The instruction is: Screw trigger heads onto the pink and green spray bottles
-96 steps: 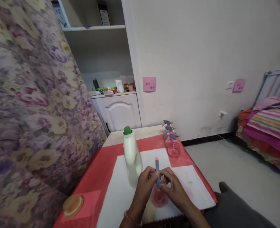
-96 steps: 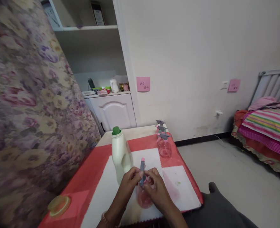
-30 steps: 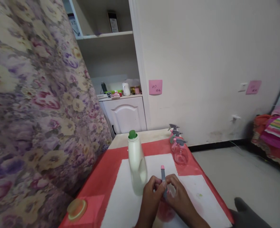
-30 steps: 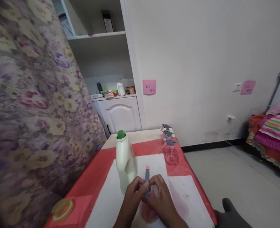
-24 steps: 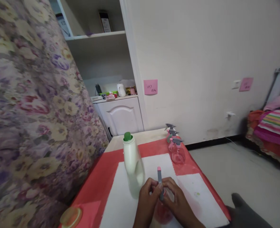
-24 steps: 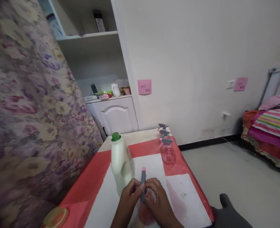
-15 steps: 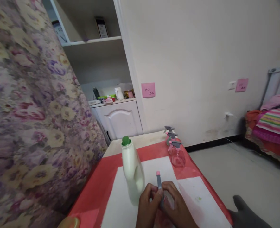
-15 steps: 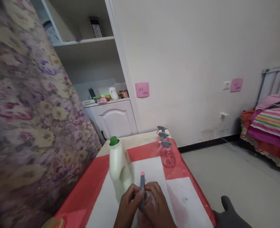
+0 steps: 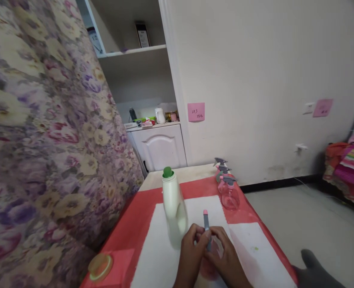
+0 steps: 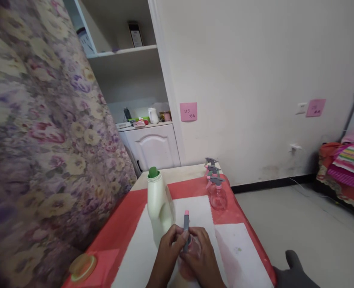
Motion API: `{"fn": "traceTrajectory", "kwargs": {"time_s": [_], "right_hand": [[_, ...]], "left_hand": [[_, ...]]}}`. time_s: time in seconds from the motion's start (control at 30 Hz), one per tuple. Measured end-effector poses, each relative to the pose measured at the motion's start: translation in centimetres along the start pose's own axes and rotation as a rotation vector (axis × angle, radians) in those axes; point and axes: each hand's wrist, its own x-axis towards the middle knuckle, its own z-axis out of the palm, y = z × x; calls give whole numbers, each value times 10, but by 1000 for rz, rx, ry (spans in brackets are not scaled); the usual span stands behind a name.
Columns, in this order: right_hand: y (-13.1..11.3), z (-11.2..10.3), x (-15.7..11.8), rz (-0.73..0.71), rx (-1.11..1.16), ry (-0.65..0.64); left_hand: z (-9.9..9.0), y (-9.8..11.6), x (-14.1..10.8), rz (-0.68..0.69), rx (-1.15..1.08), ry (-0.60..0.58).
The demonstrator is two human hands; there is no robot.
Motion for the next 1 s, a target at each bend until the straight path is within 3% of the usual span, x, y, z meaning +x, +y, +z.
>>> {"fn": "traceTrajectory", "kwargs": {"time_s": [0.27,0.57,1.0], "right_hand": [[11,-15,-6,-34,-32,-55],[10,-16,-11,-101,-48,-31],[8,-17,-5,-51,-36,-83]], "left_hand": [[-9,-10,-1,80,-20,-105],[-15,-13,-6,198,210,-205],[-10,-36,-12,162,166,-95]]}}
